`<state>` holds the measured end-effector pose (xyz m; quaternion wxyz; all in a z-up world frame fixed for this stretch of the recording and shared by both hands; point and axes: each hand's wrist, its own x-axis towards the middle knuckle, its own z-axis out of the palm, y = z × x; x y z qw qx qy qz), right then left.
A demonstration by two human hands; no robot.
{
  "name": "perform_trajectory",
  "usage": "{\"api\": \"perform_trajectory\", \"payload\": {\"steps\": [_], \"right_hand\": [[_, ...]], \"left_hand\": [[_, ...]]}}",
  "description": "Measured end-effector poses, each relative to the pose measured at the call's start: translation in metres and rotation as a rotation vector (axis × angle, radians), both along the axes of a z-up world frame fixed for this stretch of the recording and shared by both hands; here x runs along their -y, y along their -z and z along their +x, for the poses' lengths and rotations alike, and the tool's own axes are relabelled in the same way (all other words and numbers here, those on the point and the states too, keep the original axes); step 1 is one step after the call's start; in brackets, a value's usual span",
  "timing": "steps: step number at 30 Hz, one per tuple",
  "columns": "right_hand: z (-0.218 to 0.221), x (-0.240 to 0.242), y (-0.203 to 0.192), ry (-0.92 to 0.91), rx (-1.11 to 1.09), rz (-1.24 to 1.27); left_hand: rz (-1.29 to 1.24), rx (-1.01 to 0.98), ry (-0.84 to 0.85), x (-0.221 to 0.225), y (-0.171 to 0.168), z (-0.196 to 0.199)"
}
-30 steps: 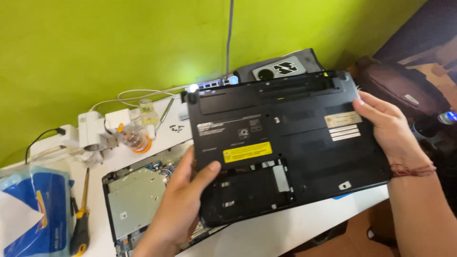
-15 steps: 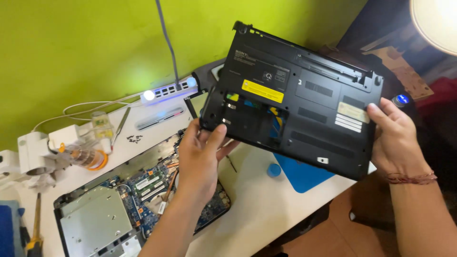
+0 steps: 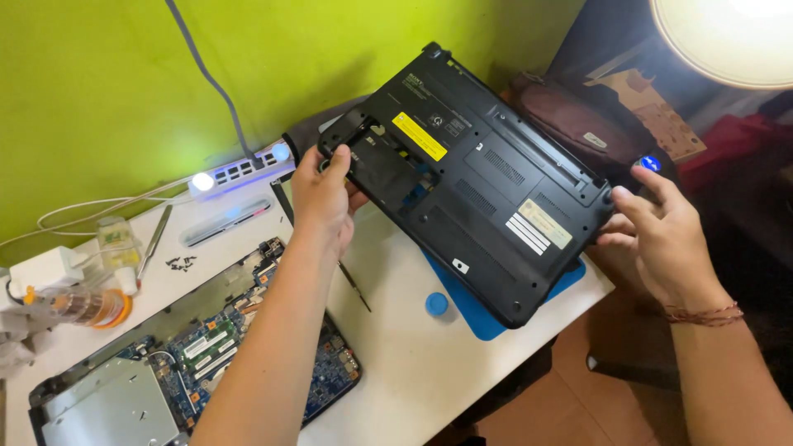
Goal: Disassembling a laptop by removing screws and internal components using a screwdriver
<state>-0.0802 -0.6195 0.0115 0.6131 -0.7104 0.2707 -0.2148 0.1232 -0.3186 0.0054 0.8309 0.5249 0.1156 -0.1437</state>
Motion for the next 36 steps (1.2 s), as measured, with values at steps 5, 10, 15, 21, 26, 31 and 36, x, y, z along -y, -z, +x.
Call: {"api": "perform_trajectory", "payload": {"steps": [5,10,15,21,26,31,36], "right_hand": [[0.000,0.008,0.012,-0.027,-0.062,0.039],[-0.004,0.020,0.031,-0.035,-0.138,0.054],[-0.006,0.007,0.015,-0.084,-0.289,0.006],[-0.005,-0.010,-0.006,-0.101,-0.566,-0.150],[0.000,-0.012,-0.010,-0.109,-0.742,-0.349],[0.006,-0.014,-0.014,-0.145,-0.893,-0.598],[0.009,-0.020,-0.017,-0.178,-0.933,-0.692]], "left_hand": [[0.211,0.109,-0.051,0.016,0.014,0.013],[0.745,0.201,0.195,0.011,0.005,0.014],[0.764,0.302,0.226,0.011,0.011,0.019],[0.907,0.353,0.243,0.012,0.022,0.025],[0.878,0.300,0.263,0.016,0.022,0.020],[0.910,0.267,0.293,0.016,0.019,0.019],[0.903,0.255,0.312,0.014,0.019,0.017]]}}
